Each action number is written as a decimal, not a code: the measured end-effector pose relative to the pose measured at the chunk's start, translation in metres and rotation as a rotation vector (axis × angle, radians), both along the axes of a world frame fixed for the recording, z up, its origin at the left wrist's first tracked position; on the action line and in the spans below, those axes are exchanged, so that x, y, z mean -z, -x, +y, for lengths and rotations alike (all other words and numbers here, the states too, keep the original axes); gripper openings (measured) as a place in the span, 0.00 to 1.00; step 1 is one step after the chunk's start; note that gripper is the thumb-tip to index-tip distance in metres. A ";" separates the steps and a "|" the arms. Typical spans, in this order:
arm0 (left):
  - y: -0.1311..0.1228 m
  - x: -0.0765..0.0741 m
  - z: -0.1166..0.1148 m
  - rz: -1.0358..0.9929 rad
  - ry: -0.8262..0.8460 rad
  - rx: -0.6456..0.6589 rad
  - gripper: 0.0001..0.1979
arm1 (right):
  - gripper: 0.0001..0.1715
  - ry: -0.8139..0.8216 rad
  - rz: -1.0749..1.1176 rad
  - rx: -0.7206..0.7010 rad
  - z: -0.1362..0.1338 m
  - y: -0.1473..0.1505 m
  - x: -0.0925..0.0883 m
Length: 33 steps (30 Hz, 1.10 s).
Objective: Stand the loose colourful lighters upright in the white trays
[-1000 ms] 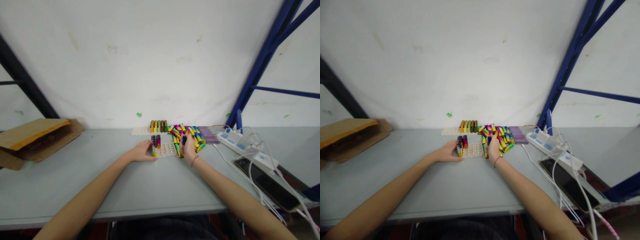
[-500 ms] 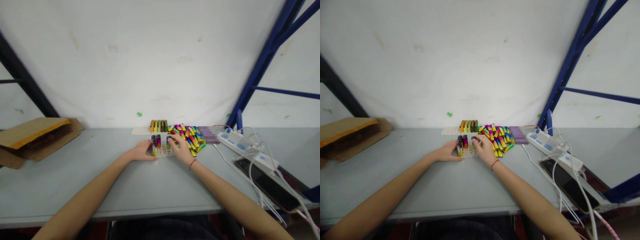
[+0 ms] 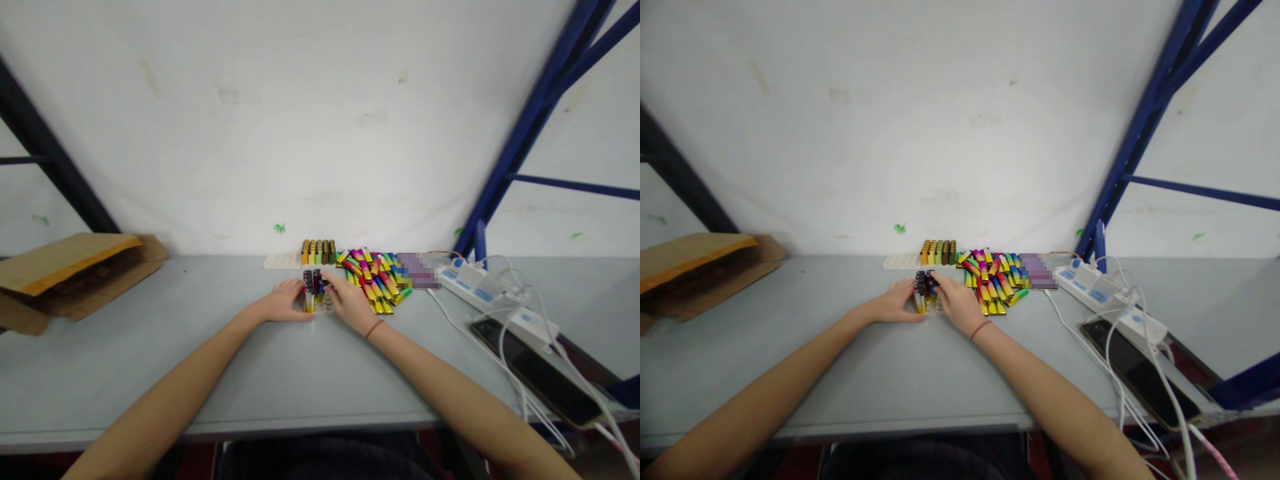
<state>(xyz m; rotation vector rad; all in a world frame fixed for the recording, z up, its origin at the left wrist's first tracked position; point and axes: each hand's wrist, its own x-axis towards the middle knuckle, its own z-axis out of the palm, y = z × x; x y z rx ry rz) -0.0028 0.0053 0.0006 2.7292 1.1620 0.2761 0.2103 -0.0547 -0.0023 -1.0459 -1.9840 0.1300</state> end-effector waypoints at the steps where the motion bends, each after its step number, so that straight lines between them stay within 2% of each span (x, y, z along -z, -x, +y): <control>1: 0.000 0.000 0.000 0.002 -0.002 0.001 0.35 | 0.20 0.004 -0.025 0.026 0.000 0.000 0.000; 6: 0.000 0.000 0.001 0.012 -0.011 -0.002 0.36 | 0.22 -0.031 -0.175 0.029 -0.001 0.002 -0.002; 9: 0.001 0.001 0.002 0.013 -0.013 -0.007 0.37 | 0.25 -0.069 -0.277 0.053 -0.002 -0.005 -0.012; 11: 0.001 0.002 0.003 0.025 -0.010 -0.007 0.37 | 0.23 -0.057 -0.344 0.187 -0.001 -0.019 -0.023; 13: 0.002 0.003 0.003 0.040 -0.005 -0.010 0.38 | 0.19 0.029 -0.381 0.403 0.001 -0.040 -0.033; 16: 0.002 0.002 0.003 0.052 -0.002 -0.014 0.39 | 0.18 0.247 -0.436 0.727 0.005 -0.073 -0.042; 18: 0.002 0.002 0.002 0.058 0.001 -0.015 0.39 | 0.19 0.429 -0.479 0.799 0.008 -0.088 -0.041; 21: 0.001 0.000 0.001 0.066 0.010 -0.017 0.39 | 0.20 0.565 -0.492 0.799 0.012 -0.097 -0.034; 26: 0.000 -0.002 0.000 0.069 0.020 -0.023 0.39 | 0.13 0.453 -0.395 0.761 0.017 -0.100 -0.029; 33: 0.000 -0.002 0.000 0.075 0.006 -0.025 0.38 | 0.12 0.160 0.032 0.352 0.015 -0.087 -0.034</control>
